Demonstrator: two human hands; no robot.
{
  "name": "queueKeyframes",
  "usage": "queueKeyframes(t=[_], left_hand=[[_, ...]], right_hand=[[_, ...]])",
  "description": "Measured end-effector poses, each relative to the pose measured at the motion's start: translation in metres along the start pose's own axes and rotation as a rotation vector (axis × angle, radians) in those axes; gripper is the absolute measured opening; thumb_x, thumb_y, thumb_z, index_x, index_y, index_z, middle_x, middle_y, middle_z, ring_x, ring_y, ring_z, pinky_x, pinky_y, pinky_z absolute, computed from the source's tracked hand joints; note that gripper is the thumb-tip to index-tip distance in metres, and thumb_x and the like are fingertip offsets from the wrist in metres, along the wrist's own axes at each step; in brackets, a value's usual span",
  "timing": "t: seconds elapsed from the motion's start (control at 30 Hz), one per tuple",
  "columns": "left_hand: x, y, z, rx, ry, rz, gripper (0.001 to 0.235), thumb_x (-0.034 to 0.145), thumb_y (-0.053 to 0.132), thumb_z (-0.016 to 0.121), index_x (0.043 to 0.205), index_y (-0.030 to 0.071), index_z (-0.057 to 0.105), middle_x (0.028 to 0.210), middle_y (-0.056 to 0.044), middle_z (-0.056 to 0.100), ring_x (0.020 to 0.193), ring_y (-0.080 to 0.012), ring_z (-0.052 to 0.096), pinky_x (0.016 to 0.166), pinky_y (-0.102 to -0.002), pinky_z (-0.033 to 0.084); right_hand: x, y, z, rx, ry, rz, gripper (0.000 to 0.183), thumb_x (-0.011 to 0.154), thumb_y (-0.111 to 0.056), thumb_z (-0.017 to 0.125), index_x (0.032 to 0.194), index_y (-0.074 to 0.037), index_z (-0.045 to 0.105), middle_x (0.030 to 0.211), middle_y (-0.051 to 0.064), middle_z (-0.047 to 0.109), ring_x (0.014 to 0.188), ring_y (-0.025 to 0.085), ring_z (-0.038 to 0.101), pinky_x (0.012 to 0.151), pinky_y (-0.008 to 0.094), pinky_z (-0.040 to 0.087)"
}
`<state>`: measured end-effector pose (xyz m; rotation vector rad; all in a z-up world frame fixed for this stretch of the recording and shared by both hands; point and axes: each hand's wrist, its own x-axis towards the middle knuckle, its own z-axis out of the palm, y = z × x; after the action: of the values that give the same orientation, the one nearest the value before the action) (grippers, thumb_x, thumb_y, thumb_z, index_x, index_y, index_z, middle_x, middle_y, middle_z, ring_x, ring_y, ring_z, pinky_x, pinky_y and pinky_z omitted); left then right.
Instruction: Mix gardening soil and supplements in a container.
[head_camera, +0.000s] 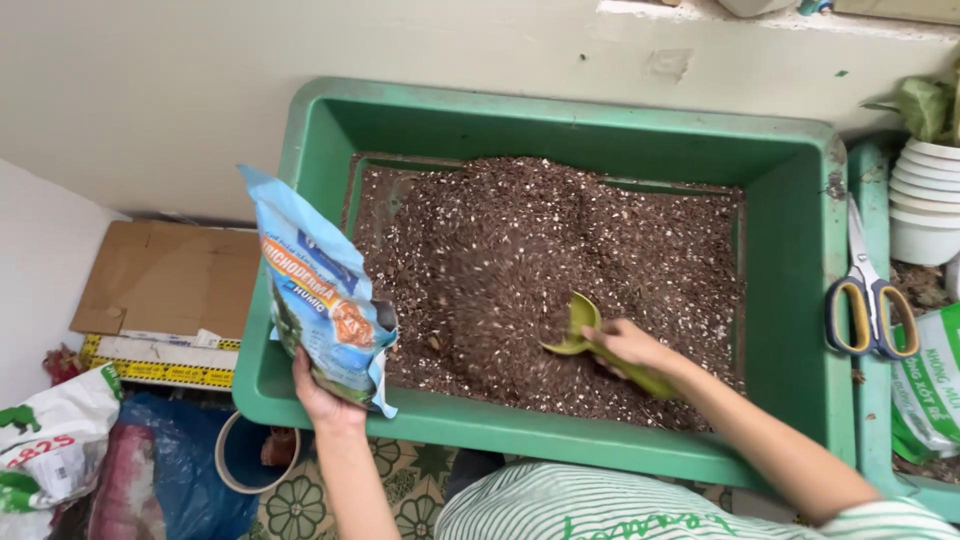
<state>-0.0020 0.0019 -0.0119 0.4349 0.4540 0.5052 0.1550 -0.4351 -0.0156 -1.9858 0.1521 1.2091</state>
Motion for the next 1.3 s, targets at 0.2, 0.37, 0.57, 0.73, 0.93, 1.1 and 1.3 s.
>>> queueKeyframes(t=[0.2,0.37,0.57,0.73,0.93,1.1,1.3], left_hand=[[-0.001,0.001,0.002,0.014,0.014,-0.029,0.067,0.093,0.043,0.064,0.149,0.008,0.049,0.145,-0.01,0.061,0.129,-0.0317,0.06,0.108,-0.05,0.05],[0.001,0.0,0.002,-0.037,-0.008,-0.066,0.064,0.093,0.042,0.061,0.147,0.009,0.049,0.144,-0.01,0.061,0.128,-0.0324,0.06,0.107,-0.052,0.049],[0.003,-0.002,-0.007,-0.057,-0.076,-0.048,0.062,0.098,0.041,0.063,0.148,0.008,0.05,0.145,-0.01,0.06,0.129,-0.0315,0.059,0.11,-0.051,0.047],[0.001,-0.001,-0.004,-0.025,-0.025,-0.04,0.062,0.094,0.041,0.064,0.146,0.009,0.052,0.144,-0.009,0.061,0.129,-0.0304,0.06,0.11,-0.051,0.048],[0.0,0.0,-0.005,-0.024,0.002,-0.03,0.064,0.094,0.041,0.066,0.147,0.009,0.051,0.143,-0.009,0.062,0.129,-0.0296,0.06,0.11,-0.05,0.048],[0.0,-0.002,-0.009,-0.04,0.02,-0.036,0.065,0.093,0.042,0.067,0.147,0.007,0.052,0.143,-0.01,0.062,0.128,-0.0309,0.06,0.109,-0.05,0.049],[0.0,0.0,-0.006,-0.023,0.037,-0.008,0.066,0.092,0.043,0.067,0.147,0.008,0.052,0.143,-0.01,0.062,0.128,-0.0315,0.06,0.109,-0.051,0.048]], right_hand=[[0.054,-0.077,0.042,0.354,-0.074,-0.081,0.041,0.105,-0.041,0.048,0.103,-0.001,0.057,0.067,0.003,0.054,0.045,0.011,0.046,0.038,0.025,0.042],[0.019,-0.128,0.023,0.487,-0.171,-0.082,0.036,0.108,-0.031,0.038,0.102,-0.002,0.058,0.064,0.003,0.053,0.044,0.01,0.045,0.037,0.024,0.044],[0.014,-0.101,-0.028,0.844,-0.337,-0.089,0.04,0.11,-0.029,0.027,0.092,-0.004,0.053,0.058,-0.001,0.045,0.041,0.008,0.044,0.032,0.022,0.042],[-0.028,-0.045,-0.082,0.982,-0.357,-0.069,0.04,0.11,-0.031,0.031,0.092,-0.005,0.055,0.056,-0.002,0.046,0.038,0.008,0.044,0.03,0.024,0.04],[-0.125,-0.007,-0.137,-0.217,0.291,0.131,0.063,0.105,-0.057,0.039,0.105,0.0,0.064,0.063,0.007,0.053,0.049,0.017,0.048,0.049,0.037,0.044],[-0.1,0.028,-0.145,-0.596,0.353,0.226,0.064,0.104,-0.061,0.038,0.121,-0.007,0.068,0.08,0.015,0.069,0.07,0.026,0.069,0.071,0.04,0.056],[0.029,-0.006,-0.094,-0.546,0.28,-0.052,0.063,0.106,-0.056,0.033,0.123,-0.005,0.066,0.084,0.013,0.067,0.076,0.024,0.067,0.074,0.041,0.058]])
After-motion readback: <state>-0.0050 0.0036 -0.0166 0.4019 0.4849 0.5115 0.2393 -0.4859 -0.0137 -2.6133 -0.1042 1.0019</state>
